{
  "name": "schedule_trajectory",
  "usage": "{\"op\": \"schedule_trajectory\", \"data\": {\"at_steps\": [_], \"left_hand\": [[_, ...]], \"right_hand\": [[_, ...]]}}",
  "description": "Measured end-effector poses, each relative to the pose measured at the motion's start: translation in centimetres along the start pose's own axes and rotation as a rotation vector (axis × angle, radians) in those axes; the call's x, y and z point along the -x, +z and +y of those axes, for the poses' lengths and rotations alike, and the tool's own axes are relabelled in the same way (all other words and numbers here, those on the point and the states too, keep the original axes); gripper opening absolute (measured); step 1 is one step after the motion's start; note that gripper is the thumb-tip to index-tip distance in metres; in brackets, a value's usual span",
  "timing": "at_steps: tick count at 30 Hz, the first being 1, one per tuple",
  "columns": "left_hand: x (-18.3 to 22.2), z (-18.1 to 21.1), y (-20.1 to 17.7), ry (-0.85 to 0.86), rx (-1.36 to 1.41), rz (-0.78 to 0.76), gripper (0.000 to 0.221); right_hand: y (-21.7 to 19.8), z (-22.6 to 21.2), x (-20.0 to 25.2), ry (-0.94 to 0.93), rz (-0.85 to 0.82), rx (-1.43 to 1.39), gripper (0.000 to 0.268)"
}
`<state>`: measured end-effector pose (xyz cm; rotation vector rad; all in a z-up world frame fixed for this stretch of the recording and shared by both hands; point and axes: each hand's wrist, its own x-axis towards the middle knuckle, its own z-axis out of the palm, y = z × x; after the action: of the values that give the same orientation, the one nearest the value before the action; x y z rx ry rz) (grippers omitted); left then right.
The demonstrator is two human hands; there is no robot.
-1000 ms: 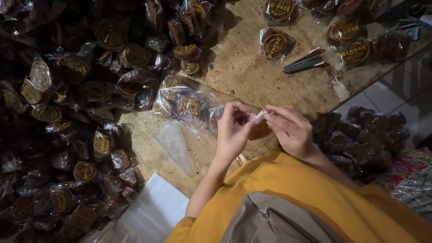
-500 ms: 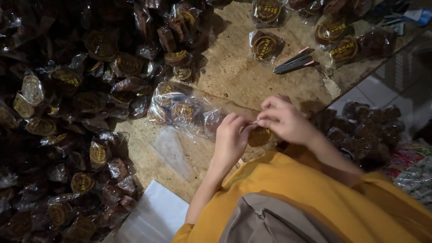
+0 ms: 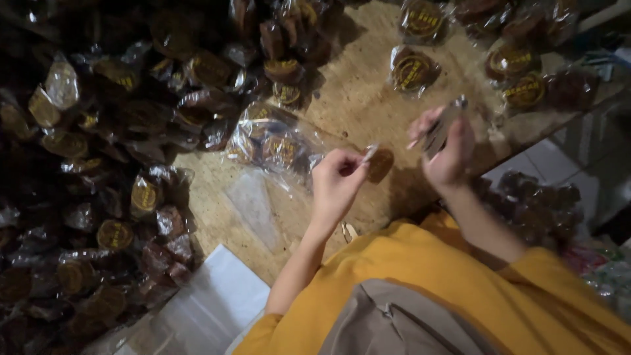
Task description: Packaging individually wrapped cakes into larger plastic bags and sealing them with a stapler.
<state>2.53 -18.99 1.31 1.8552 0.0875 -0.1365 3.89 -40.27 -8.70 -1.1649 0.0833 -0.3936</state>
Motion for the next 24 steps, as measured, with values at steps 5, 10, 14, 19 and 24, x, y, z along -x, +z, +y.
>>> {"op": "schedule_trajectory", "data": {"at_steps": [5,10,14,19,24], "left_hand": [[1.1,-0.9,1.3,0.185,-0.068,0.055,0.010],[2.2,-1.0,1.2,0.252,-0.030,0.146,0.012],[2.3,-1.0,1.4,0.327,-0.040,0.186,0.011],[2.7,-2.2,1.9,0.415,-0.097,0.128,0.012],[2.8,-4.7,1.3,0.326,-0.097,0.073,0.014]], "right_hand": [[8.3,-3.3,2.9,-0.265,-0.093,-0.017,0.030],[9.3,-2.6,3.1,-0.407,-0.111,0.102,0.029],[9.1,-0.9,3.1,-0.428,-0.070,0.072,0.032],[7.6,0.4,2.3,-0.422,-0.171,0.172,0.041],[4.4,0.5,-0.2,0.181,-0.109,0.215,0.066]]}}
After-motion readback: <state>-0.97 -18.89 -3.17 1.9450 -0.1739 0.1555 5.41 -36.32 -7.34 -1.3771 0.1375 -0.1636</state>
